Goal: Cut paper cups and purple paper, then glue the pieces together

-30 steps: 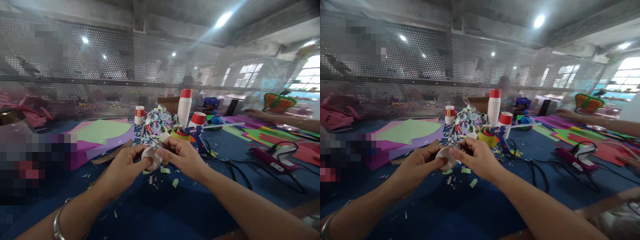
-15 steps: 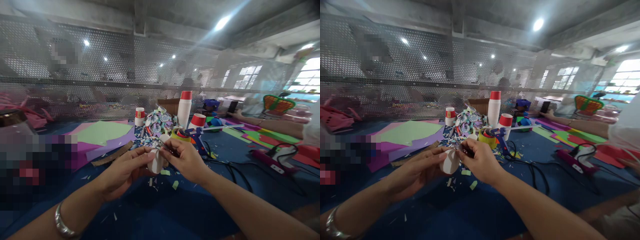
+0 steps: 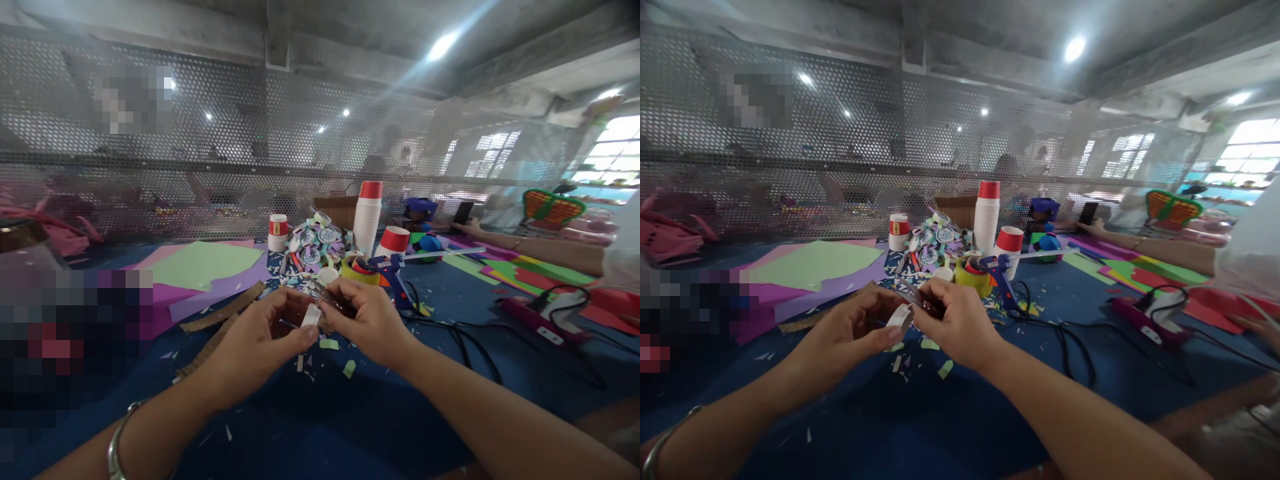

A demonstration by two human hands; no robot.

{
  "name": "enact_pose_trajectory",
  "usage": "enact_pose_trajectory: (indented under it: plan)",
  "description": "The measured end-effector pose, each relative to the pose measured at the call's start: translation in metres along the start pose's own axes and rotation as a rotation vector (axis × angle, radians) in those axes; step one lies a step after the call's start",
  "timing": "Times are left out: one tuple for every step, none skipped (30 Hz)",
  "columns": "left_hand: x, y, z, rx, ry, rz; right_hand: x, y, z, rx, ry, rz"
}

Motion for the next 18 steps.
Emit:
enact_pose_trajectory:
  plan:
    - [0.0, 0.0, 0.001, 0.011, -0.012, -0.052, 0.0, 0.0, 0.0, 0.0, 0.007, -0.007]
    - [0.0, 0.0, 0.002, 0.021, -0.02, -0.088, 0.0, -0.001, 0.001, 0.004, 0.013, -0.014]
    - [0.0, 0.0, 0.003, 0.027, -0.026, -0.112, 0.0, -0.001, 0.001, 0.015, 0.019, -0.021]
    - [0.0, 0.0, 0.003, 0.029, -0.029, -0.126, 0.0, 0.0, 0.001, 0.026, 0.021, -0.027]
    - [0.0, 0.001, 0.003, 0.031, -0.032, -0.136, 0.0, 0.0, 0.001, 0.04, 0.02, -0.033]
    - [0.0, 0.001, 0.003, 0.041, -0.04, -0.145, 0.0, 0.001, 0.0, 0.054, 0.016, -0.039]
    - [0.0, 0.002, 0.002, 0.061, -0.052, -0.149, 0.001, 0.002, 0.0, 0.065, 0.009, -0.047]
    - [0.0, 0.004, 0.001, 0.09, -0.067, -0.15, 0.001, 0.003, -0.001, 0.067, -0.001, -0.056]
    - [0.0, 0.005, 0.001, 0.123, -0.083, -0.148, 0.001, 0.003, -0.001, 0.065, -0.015, -0.064]
    - [0.0, 0.007, 0.0, 0.154, -0.102, -0.144, 0.001, 0.003, -0.001, 0.056, -0.031, -0.07]
    - [0.0, 0.009, 0.0, 0.182, -0.125, -0.138, 0.001, 0.003, -0.002, 0.044, -0.049, -0.077]
    - [0.001, 0.01, 0.0, 0.201, -0.148, -0.13, 0.002, 0.003, -0.002, 0.027, -0.071, -0.086]
    - [0.001, 0.011, 0.0, 0.214, -0.169, -0.124, 0.002, 0.003, -0.002, 0.01, -0.095, -0.098]
    - [0.001, 0.012, 0.0, 0.222, -0.185, -0.116, 0.002, 0.002, -0.002, -0.006, -0.119, -0.113]
    - [0.002, 0.013, 0.001, 0.228, -0.197, -0.108, 0.002, 0.002, -0.001, -0.023, -0.14, -0.133]
    - [0.002, 0.013, 0.001, 0.235, -0.205, -0.1, 0.002, 0.001, -0.001, -0.043, -0.157, -0.155]
    - [0.003, 0.013, 0.001, 0.241, -0.209, -0.092, 0.002, 0.001, -0.001, -0.062, -0.169, -0.176]
    - [0.003, 0.013, 0.001, 0.247, -0.215, -0.087, 0.001, 0.001, 0.0, -0.08, -0.175, -0.193]
Point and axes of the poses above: each hand's wrist, its own z-axis away from the middle knuckle, its own y-axis out of the back of the hand, x = y × z, the point moved 2 cm from there along -z, towards the middle knuckle, and after that the axes turned 12 degrees about -z, right-handed, at the moved point
